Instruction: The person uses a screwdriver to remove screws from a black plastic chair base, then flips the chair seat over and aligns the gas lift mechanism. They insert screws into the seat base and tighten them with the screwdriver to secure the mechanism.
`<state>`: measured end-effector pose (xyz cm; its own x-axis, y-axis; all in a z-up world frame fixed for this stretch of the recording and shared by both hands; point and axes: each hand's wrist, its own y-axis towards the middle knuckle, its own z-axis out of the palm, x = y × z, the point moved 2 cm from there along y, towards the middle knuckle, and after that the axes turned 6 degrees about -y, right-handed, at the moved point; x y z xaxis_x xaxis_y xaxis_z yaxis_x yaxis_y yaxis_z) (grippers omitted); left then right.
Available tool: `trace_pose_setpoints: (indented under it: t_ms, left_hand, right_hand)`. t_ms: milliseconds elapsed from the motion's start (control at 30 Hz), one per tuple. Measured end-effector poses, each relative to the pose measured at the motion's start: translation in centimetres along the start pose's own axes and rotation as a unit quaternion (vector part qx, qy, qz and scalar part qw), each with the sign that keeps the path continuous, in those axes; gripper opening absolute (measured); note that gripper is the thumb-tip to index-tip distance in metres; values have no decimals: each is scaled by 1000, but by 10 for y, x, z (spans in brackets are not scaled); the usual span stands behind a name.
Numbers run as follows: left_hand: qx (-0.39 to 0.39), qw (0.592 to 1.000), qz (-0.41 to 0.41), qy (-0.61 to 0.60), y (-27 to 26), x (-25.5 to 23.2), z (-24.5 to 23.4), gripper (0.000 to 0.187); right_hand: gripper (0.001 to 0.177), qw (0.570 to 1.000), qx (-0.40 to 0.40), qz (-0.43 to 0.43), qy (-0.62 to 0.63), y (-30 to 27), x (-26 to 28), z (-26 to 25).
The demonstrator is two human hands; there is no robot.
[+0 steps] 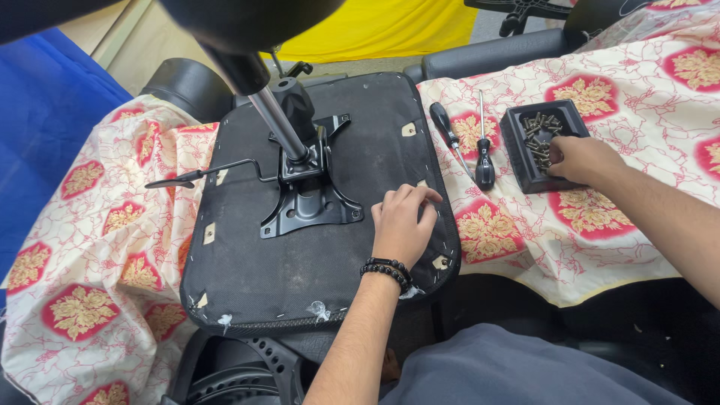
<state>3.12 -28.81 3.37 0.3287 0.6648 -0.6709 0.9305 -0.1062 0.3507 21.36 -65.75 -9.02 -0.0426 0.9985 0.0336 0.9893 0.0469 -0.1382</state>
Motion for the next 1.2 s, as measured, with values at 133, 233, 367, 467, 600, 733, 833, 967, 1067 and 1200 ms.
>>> trace_pose_setpoints:
  t_ms: [133,233,367,467,600,733,833,967,1067,1200]
  left_hand:
    - [16,1000,-11,3,0,-1,2,16]
    - [28,999,-19,1,-1,0,1,15]
    - [33,999,-17,4,-4,1,-1,15]
    - [35,999,-20,3,-5,0,0,15]
    - [26,999,-13,-11,-6,-3,0,16]
    - [22,999,-3,-39,-1,-13,3,27]
    - [16,997,21,-69,9,-26,11,50]
    - [-10,996,59,-64,17,-39,19,44]
    - [-25,996,40,-74,18,-39,19,32]
    - [-34,996,-27,-84,18,-34,16,31]
  right_hand:
    - [26,1000,15,1,-13,0,7,-2]
    - [26,1000,14,17,-14,-4,11,-5]
    - [29,1000,-1,17,-13,-9,14,-6]
    - [28,1000,-19,10,8,-12,12,-9]
    - [28,997,-37,36,49,-20,16,-20]
    - [27,970,-68,-24,232,-41,53,-49]
    - [24,871,34,-6,490,-70,110,-66]
    - [19,764,104,-5,636,-115,168,-91]
    - [13,719,135,-6,682,-133,184,-102]
    - [11,709,139,3,691,-138,185,-102]
